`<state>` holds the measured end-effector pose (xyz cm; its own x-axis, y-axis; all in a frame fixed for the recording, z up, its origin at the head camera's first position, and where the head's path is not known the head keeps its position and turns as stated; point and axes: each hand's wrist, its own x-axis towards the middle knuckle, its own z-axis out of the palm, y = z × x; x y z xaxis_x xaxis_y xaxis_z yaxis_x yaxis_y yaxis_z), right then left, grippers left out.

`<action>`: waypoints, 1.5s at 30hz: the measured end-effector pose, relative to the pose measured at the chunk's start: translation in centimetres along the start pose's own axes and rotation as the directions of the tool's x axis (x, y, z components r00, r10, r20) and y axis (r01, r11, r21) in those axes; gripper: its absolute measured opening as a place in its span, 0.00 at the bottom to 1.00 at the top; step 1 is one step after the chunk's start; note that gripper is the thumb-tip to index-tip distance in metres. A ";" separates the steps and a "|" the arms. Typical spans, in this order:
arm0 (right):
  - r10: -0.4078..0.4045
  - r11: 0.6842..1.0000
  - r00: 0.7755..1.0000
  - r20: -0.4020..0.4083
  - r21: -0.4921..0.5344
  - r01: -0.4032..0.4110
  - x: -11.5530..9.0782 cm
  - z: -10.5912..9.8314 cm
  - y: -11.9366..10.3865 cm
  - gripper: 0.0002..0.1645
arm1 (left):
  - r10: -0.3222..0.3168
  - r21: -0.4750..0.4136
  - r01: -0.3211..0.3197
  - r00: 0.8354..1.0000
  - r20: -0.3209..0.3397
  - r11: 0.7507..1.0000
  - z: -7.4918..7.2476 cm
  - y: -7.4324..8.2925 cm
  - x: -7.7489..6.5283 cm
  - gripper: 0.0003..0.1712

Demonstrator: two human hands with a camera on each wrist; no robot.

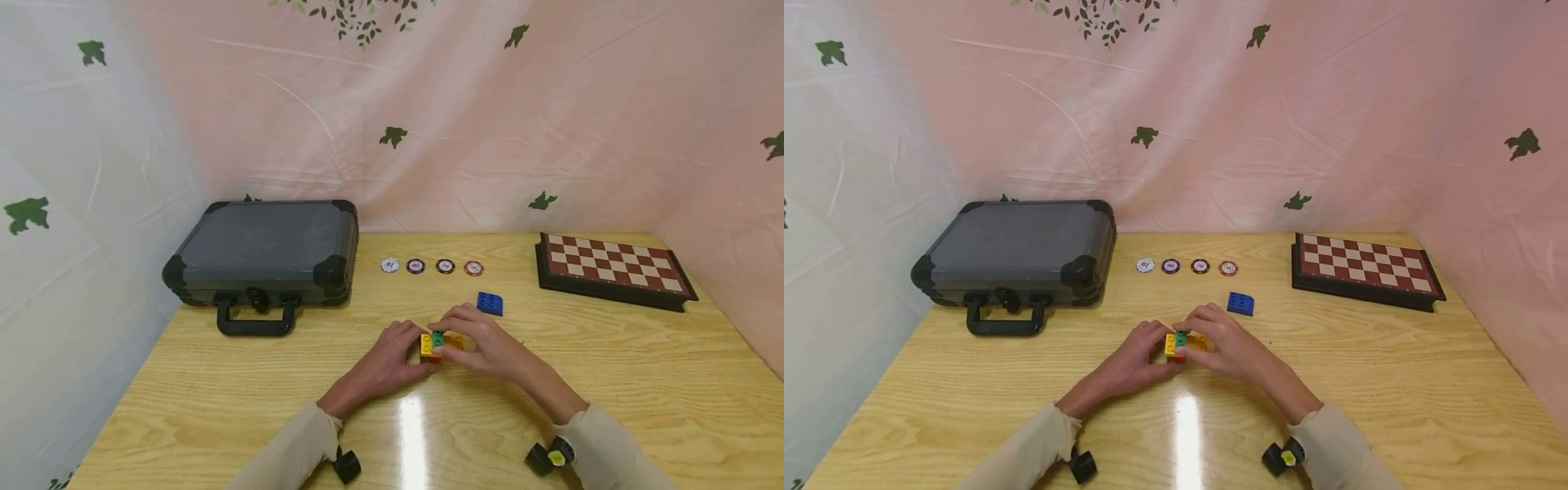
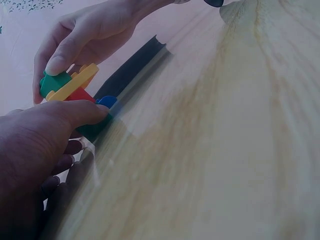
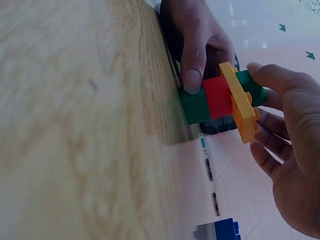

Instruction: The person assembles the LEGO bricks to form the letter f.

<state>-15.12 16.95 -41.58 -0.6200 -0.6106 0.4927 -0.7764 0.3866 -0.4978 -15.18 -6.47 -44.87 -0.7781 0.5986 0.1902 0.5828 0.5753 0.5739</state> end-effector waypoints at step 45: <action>0.136 0.989 0.984 -0.113 -0.050 -0.143 -2.5 -2.8 2.5 0.23 | -0.074 -0.011 0.075 0.997 0.036 0.997 0.1 0.1 0.2 0.25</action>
<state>-15.85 21.37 -42.11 -0.7288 -0.4705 0.4974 -0.6847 0.5035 -0.5270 -15.27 -6.28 -44.85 -0.8105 0.5736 0.1185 0.5205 0.6124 0.5950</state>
